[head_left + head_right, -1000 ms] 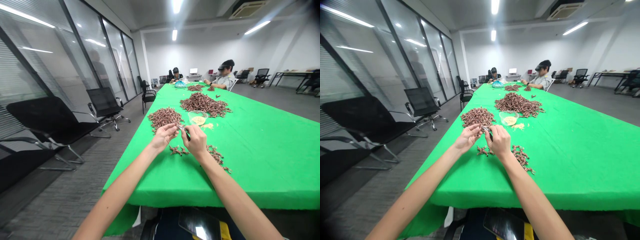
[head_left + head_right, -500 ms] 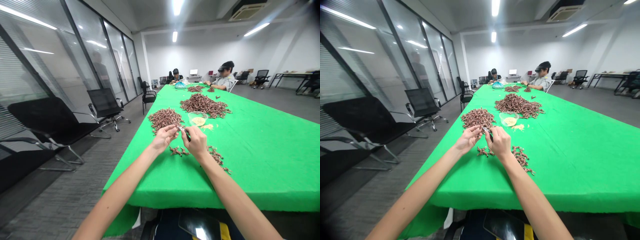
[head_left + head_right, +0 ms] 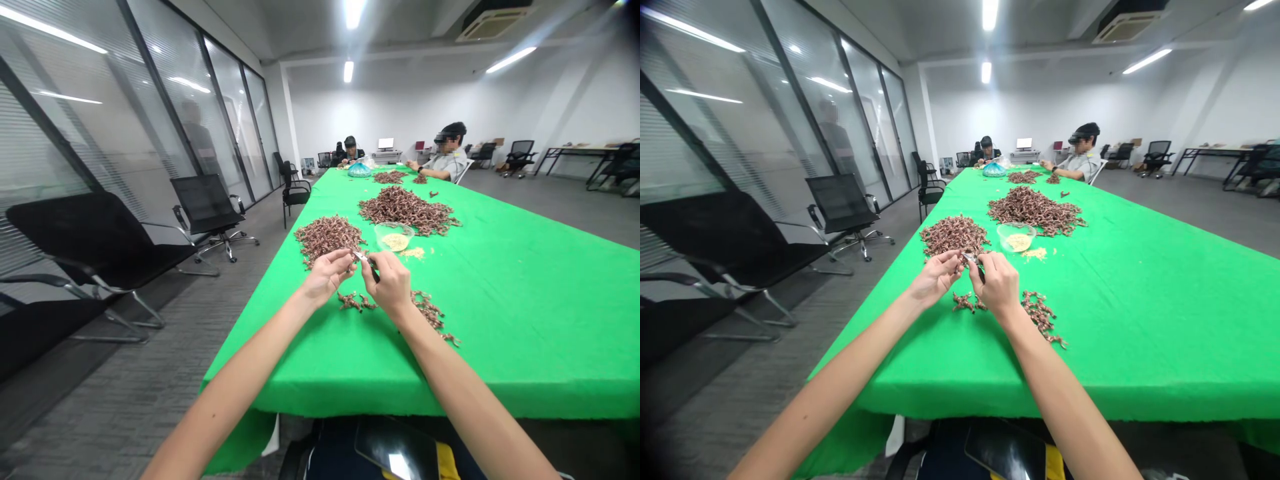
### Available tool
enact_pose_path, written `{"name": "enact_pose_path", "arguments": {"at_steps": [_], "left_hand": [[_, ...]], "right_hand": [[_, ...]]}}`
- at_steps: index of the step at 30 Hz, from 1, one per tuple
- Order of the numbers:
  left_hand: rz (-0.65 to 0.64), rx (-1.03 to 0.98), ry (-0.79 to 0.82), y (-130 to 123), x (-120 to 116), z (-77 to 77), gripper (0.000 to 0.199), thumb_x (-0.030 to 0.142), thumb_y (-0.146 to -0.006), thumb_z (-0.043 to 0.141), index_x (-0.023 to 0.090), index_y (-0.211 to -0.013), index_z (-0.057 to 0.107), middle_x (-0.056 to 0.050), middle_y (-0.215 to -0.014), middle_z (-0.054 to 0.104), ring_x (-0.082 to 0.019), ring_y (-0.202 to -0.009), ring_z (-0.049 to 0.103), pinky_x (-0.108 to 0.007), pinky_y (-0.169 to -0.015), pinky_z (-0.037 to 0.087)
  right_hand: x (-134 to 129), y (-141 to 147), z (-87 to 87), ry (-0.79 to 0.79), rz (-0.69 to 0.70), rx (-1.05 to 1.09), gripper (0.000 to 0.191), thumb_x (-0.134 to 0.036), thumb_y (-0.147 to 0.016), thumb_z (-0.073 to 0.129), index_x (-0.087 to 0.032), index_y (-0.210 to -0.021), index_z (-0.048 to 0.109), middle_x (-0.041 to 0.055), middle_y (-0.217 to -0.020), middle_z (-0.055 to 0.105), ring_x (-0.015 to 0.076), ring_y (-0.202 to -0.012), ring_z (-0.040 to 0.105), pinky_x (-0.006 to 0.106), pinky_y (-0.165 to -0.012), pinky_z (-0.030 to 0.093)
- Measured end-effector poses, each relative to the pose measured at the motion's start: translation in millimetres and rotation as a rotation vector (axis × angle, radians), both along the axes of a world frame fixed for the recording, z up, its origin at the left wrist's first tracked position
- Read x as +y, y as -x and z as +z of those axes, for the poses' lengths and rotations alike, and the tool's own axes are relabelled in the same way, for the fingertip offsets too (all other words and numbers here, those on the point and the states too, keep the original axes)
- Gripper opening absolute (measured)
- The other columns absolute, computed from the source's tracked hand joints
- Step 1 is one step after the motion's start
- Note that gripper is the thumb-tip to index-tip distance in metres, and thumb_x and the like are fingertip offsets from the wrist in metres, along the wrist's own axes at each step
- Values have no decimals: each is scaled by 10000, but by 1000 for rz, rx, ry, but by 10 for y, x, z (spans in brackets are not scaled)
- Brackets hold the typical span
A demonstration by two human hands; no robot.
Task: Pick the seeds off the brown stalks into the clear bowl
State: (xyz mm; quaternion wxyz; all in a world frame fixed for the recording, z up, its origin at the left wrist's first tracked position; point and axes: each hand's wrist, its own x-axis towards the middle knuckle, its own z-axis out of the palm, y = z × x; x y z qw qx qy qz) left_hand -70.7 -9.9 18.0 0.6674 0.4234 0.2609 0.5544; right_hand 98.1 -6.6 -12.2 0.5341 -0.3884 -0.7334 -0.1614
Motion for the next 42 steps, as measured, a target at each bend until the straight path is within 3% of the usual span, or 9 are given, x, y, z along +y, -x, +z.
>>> {"name": "enact_pose_path", "arguments": {"at_steps": [17,28,35,42], "left_hand": [[1,-1,0,4,12,-27,343,180,-679,848,111,-970,681,-32,-866,724,-88,-700,675,-199,-704,542],[185,163,-255,-55,28,-88,392,224,-625,878,136,-944,668,-97,-988,749,-207,-880,699,-340,-790,548],[216,167,-244,-36,40,-62,379,261,-645,869,139,-955,688,-100,-1032,746,-158,-773,696,-301,-751,540],[239,172,-217,-44,31,-55,415,270,-585,899,139,-936,718,-84,-949,755,-159,-733,694,-305,-743,540]], "right_hand": [[6,0,0,28,22,-5,206,-325,-980,472,-182,-913,604,75,-807,625,197,-767,553,304,-716,423],[10,52,-4,99,58,28,228,-334,-988,453,-185,-894,598,72,-796,626,190,-747,557,299,-694,423],[15,12,33,147,156,176,238,-310,-989,431,-188,-857,586,47,-764,607,164,-690,543,286,-660,413],[29,13,28,176,191,169,238,-316,-981,438,-188,-847,587,46,-762,615,156,-669,536,281,-637,409]]}}
